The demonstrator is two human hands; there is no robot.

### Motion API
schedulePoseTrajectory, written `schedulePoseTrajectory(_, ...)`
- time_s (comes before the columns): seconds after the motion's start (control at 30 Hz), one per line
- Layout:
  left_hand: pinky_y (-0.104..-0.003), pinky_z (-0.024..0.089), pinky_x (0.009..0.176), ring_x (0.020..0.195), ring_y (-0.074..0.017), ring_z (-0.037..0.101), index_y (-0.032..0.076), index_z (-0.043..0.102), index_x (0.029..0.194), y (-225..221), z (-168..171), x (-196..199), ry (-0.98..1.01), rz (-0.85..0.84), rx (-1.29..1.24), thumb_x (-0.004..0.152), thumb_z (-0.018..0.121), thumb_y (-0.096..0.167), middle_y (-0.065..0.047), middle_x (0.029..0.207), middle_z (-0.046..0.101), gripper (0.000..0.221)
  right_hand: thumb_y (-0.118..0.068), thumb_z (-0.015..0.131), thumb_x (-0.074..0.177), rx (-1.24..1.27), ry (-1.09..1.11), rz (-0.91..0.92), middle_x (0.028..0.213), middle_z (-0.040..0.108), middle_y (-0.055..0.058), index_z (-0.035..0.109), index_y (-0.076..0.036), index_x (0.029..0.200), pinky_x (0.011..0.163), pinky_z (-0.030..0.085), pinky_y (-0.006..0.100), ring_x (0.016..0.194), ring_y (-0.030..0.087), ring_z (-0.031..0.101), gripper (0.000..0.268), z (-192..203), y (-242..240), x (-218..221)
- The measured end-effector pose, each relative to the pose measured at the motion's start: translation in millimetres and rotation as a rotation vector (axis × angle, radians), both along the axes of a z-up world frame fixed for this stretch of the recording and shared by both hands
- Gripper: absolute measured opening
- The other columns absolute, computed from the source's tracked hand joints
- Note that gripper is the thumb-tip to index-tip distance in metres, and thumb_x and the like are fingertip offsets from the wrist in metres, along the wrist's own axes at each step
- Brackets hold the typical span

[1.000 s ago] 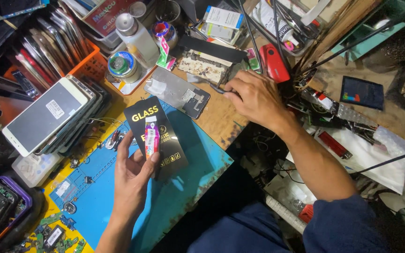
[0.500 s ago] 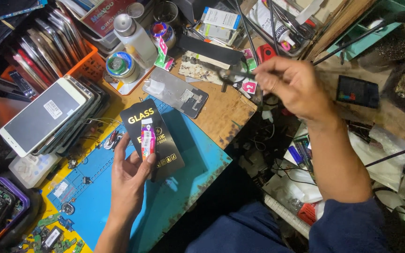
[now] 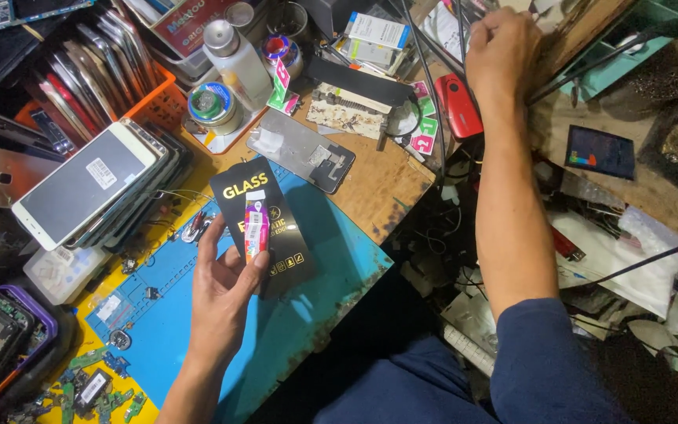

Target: Organizing various electronic components and tools on a repair workbench, including handling a screen protector and using scissors.

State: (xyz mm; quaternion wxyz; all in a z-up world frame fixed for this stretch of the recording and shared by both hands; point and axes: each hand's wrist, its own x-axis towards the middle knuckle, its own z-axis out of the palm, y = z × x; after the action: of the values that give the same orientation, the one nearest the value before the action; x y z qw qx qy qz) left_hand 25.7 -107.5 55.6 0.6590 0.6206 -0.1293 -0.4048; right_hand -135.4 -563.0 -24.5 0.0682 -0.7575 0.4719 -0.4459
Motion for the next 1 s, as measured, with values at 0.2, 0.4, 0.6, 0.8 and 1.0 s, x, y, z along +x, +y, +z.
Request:
schedulePoseTrajectory(0.2, -0.037, 0.057, 0.084, 0.108, -0.0224, 0.066, 0.009, 0.037, 0.154, -19.1, 5.8, -3.9, 0.063, -0.039, -0.036, 0.083, 0.070, 0.021, -0.016, 0.125, 0.070, 0.079, -0.002, 0.072, 0.098, 0.160, 0.056, 0.098, 0.117, 0.053, 0.016, 0.072, -0.002, 0.113, 0.090, 0.064, 0.038, 0.107, 0.030, 0.060, 0.015, 21.8, 33.9, -2.1)
schedulePoseTrajectory(0.4, -0.031, 0.057, 0.073, 0.093, -0.0200, 0.065, 0.002, 0.044, 0.145, -63.0, -11.3, -14.7, -0.068, -0.161, -0.141, 0.090, 0.074, 0.020, -0.016, 0.113, 0.072, 0.066, -0.014, 0.068, 0.106, 0.270, -0.219, 0.772, 0.108, 0.068, 0.026, 0.056, 0.005, 0.136, 0.069, 0.060, 0.038, 0.092, 0.034, 0.072, 0.038, 56.6, 160.1, 6.1)
schedulePoseTrajectory(0.6, -0.034, 0.062, 0.067, 0.087, -0.0258, 0.069, 0.002, 0.042, 0.143, -101.3, -44.5, -33.9, -0.262, -0.210, -0.151, 0.086, 0.083, 0.017, -0.022, 0.105, 0.071, 0.072, -0.023, 0.079, 0.094, 0.627, -0.345, 0.989, 0.117, 0.059, 0.034, 0.033, 0.002, 0.155, 0.078, 0.061, 0.048, 0.095, 0.044, 0.068, 0.081, 49.3, 209.3, 14.3)
schedulePoseTrajectory(0.8, -0.034, 0.061, 0.077, 0.089, -0.0234, 0.071, 0.004, 0.035, 0.149, -92.5, -12.9, -37.6, -0.249, -0.304, -0.042, 0.085, 0.077, 0.032, -0.017, 0.107, 0.072, 0.081, -0.007, 0.075, 0.095, 0.549, -0.192, 0.977, 0.158, 0.035, 0.034, 0.026, 0.005, 0.155, 0.119, 0.039, 0.047, 0.140, 0.046, 0.039, 0.079, 72.5, 187.2, 22.9)
schedulePoseTrajectory(1.0, -0.031, 0.059, 0.082, 0.090, -0.0145, 0.069, 0.013, 0.051, 0.140, -51.3, 10.0, -26.4, -0.333, -0.479, 0.111, 0.093, 0.063, 0.040, -0.003, 0.113, 0.071, 0.056, 0.000, 0.068, 0.097, 0.437, 0.132, 0.702, 0.144, 0.048, 0.023, 0.036, -0.005, 0.151, 0.093, 0.045, 0.052, 0.117, 0.037, 0.050, 0.063, 109.5, 113.0, 41.2)
